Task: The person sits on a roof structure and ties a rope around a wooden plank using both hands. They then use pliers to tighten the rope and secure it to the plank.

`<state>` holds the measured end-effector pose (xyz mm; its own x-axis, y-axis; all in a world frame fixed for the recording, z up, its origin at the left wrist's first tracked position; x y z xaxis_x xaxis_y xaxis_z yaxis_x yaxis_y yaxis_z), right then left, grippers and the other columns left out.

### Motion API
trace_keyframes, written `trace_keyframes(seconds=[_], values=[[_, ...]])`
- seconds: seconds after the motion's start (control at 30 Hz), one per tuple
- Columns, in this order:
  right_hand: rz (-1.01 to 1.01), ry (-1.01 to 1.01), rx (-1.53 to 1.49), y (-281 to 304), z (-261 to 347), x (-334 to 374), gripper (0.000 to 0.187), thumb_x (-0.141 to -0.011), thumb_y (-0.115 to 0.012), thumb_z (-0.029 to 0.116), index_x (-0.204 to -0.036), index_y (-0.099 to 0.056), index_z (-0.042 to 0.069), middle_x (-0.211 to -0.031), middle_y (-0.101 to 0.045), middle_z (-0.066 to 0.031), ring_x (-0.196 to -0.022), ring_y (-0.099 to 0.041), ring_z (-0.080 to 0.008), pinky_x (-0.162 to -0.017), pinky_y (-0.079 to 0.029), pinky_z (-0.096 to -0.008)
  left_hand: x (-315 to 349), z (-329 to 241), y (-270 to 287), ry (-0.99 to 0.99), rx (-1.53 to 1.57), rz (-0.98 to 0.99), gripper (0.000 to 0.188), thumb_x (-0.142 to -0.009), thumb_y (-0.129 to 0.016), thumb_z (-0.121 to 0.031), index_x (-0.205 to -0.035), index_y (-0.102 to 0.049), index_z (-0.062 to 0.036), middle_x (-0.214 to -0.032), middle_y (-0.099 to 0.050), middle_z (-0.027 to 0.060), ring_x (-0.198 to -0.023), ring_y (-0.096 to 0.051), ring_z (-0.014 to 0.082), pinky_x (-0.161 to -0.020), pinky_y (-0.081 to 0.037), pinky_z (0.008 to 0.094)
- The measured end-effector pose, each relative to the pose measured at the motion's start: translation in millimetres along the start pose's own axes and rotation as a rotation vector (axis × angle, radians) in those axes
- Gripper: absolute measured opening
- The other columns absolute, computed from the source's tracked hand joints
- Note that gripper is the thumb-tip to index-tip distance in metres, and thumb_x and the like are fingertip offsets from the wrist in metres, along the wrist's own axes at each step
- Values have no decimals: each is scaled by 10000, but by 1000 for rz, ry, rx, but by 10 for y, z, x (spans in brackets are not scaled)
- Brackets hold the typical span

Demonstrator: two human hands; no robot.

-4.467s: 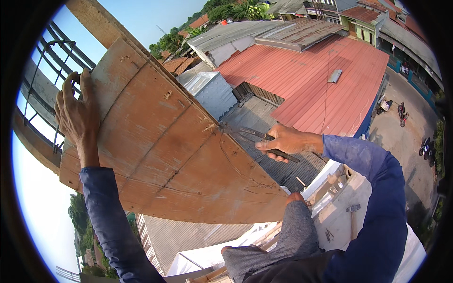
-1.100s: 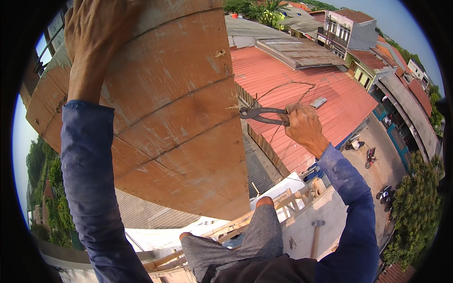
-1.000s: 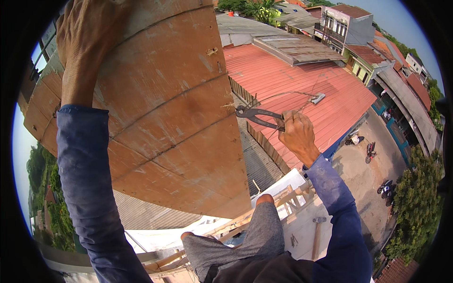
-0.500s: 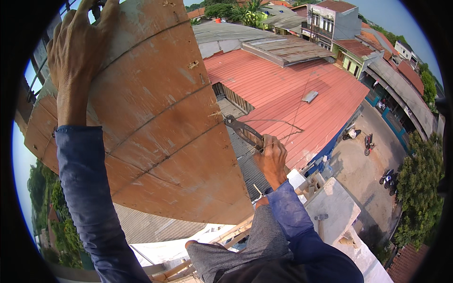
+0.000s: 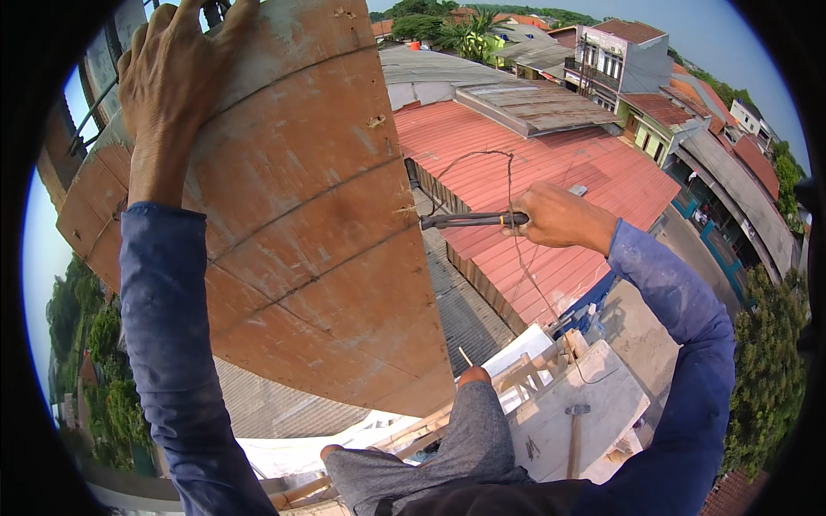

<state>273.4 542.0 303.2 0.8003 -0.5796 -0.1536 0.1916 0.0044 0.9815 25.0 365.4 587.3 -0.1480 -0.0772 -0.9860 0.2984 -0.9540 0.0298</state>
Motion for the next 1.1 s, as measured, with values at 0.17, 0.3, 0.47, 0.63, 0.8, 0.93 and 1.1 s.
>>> trace_keyframes(seconds=[0.17, 0.3, 0.47, 0.63, 0.8, 0.93, 1.1], values=[[552, -326, -524, -291, -233, -51, 418, -982, -702, 354, -759, -659, 3, -576, -578, -54, -474, -547, -183, -459, -441, -379, 4, 34, -61, -8, -84, -50, 413, -913, -709, -370, -1227, -668, -105, -1241, -654, 207, -1224, -586, 404, -1067, -423, 528], [823, -389, -1106, -617, -48, 79, 400, -975, -713, 380, -851, -665, 3, -612, -581, -15, -469, -541, -124, -416, -422, -309, 41, 72, -103, 58, -17, 67, 433, -916, -708, -374, -1252, -661, -105, -1279, -652, 223, -1257, -575, 409, -1111, -400, 510], [679, -335, -979, -688, -124, 55, 431, -944, -742, 448, -907, -684, 22, -632, -590, -32, -495, -602, -152, -434, -496, -292, -20, -12, -19, 31, -155, -9, 442, -921, -696, -371, -1254, -657, -82, -1221, -650, 227, -1207, -588, 402, -1080, -409, 522], [540, -343, -813, -649, -144, 56, 499, -941, -737, 440, -1052, -706, -45, -687, -655, -87, -569, -688, -190, -501, -592, -328, 61, -71, -18, 16, -114, -13, 442, -920, -689, -358, -1255, -658, -71, -1189, -651, 215, -1193, -586, 397, -1070, -408, 521], [642, -349, -995, -704, -66, 37, 453, -989, -688, 342, -1152, -686, -80, -811, -704, -134, -675, -723, -209, -578, -610, -335, 28, -60, -30, -2, -79, -13, 430, -922, -676, -359, -1245, -667, -76, -1166, -659, 193, -1145, -604, 376, -1033, -425, 500], [616, -310, -883, -587, -141, -87, 450, -968, -711, 339, -1145, -690, -75, -835, -710, -125, -699, -719, -201, -573, -609, -331, 26, -42, -43, -16, -106, -5, 430, -927, -664, -370, -1244, -668, -80, -1133, -667, 181, -1113, -615, 360, -1009, -435, 491], [649, -230, -696, -513, -88, -122, 472, -869, -812, 363, -1029, -701, -67, -756, -671, -74, -570, -638, -154, -468, -524, -289, 69, -30, -37, 1, -104, 15, 451, -941, -651, -391, -1265, -664, -77, -1141, -672, 182, -1122, -617, 365, -1015, -439, 498]])
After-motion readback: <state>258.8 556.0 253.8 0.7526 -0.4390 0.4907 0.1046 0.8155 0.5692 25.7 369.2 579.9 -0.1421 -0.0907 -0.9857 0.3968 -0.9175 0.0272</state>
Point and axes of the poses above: each hand's wrist, its own x-axis away from the middle knuckle, its own y-axis out of the back of the hand, z = x × y, the point moved 9 cm from there along -x, towards the middle knuckle
